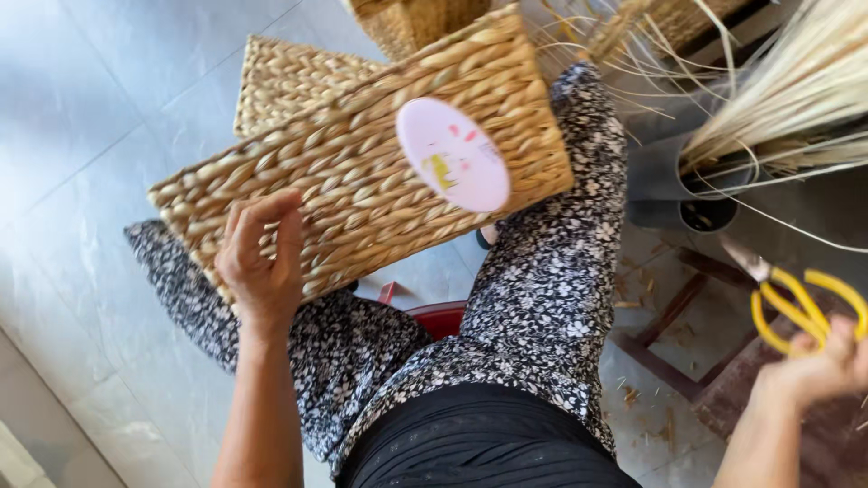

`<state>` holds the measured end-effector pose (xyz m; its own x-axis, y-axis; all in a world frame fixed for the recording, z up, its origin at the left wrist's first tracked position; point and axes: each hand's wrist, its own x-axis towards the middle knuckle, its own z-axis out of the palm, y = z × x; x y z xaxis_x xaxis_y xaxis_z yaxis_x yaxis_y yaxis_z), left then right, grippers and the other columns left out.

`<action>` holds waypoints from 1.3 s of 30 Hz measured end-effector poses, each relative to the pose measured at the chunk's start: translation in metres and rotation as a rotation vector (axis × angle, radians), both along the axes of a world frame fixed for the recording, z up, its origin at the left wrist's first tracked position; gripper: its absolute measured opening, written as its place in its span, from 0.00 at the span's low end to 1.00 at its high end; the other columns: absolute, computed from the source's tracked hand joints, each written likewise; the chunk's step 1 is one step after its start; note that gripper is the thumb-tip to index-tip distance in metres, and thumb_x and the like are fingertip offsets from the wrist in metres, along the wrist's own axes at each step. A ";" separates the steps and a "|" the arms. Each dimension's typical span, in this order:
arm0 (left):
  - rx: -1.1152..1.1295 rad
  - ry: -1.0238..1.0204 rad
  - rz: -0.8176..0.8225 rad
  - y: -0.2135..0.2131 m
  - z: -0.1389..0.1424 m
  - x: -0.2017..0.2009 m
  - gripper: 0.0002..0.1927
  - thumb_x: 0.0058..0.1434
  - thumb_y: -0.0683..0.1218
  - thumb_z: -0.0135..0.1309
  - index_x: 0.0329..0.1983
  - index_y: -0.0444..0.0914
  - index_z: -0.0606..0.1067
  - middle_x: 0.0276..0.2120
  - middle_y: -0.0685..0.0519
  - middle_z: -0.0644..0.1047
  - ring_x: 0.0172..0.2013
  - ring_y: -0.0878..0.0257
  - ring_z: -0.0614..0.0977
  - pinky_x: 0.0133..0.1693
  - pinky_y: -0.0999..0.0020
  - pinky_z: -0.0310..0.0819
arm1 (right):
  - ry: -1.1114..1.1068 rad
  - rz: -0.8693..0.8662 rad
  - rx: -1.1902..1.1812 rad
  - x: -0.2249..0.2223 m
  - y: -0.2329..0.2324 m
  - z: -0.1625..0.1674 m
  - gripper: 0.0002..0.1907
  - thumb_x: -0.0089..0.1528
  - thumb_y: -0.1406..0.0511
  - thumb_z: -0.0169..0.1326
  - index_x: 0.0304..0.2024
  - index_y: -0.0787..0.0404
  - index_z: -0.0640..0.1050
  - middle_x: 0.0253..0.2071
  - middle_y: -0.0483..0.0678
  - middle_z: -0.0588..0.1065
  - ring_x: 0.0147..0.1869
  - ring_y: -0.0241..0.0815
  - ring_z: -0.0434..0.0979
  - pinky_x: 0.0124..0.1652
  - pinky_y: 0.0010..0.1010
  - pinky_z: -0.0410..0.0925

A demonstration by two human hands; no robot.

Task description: The person sits with a woven water-hyacinth basket on their lap and brushes its woven surface with a pink handheld brush, working over the sides and lid of the basket. They turn the basket to reach different faces, set it on a stack of finished baskets, and pick up a pair of scissors near the end.

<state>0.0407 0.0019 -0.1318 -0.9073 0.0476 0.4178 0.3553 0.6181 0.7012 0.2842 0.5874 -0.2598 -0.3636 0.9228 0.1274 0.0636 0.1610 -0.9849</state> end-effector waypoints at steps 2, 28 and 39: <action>0.053 0.064 0.028 0.006 -0.003 0.008 0.03 0.70 0.36 0.58 0.46 0.35 0.78 0.42 0.50 0.81 0.41 0.61 0.81 0.45 0.69 0.76 | 0.190 -0.013 -0.354 0.019 -0.010 0.007 0.01 0.70 0.70 0.53 0.43 0.61 0.73 0.36 0.43 0.70 0.29 0.33 0.64 0.31 0.24 0.59; 0.806 -0.749 -0.353 0.085 -0.029 0.081 0.16 0.73 0.50 0.50 0.50 0.32 0.78 0.23 0.56 0.76 0.24 0.72 0.74 0.24 0.75 0.69 | -0.227 1.635 0.639 -0.151 -0.293 0.123 0.35 0.56 0.72 0.63 0.65 0.63 0.66 0.57 0.53 0.72 0.56 0.47 0.78 0.54 0.31 0.74; -0.043 0.024 -0.007 0.039 -0.005 0.000 0.14 0.63 0.46 0.62 0.50 0.36 0.77 0.36 0.51 0.75 0.38 0.59 0.78 0.39 0.64 0.75 | -0.502 1.191 0.866 -0.179 -0.274 0.128 0.39 0.51 0.65 0.69 0.64 0.48 0.72 0.39 0.44 0.73 0.35 0.39 0.75 0.35 0.31 0.72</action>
<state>0.0405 0.0411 -0.1364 -0.8966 0.0722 0.4369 0.3761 0.6451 0.6651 0.1049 0.3130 -0.1323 -0.9737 -0.2075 0.0945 -0.2270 0.8441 -0.4857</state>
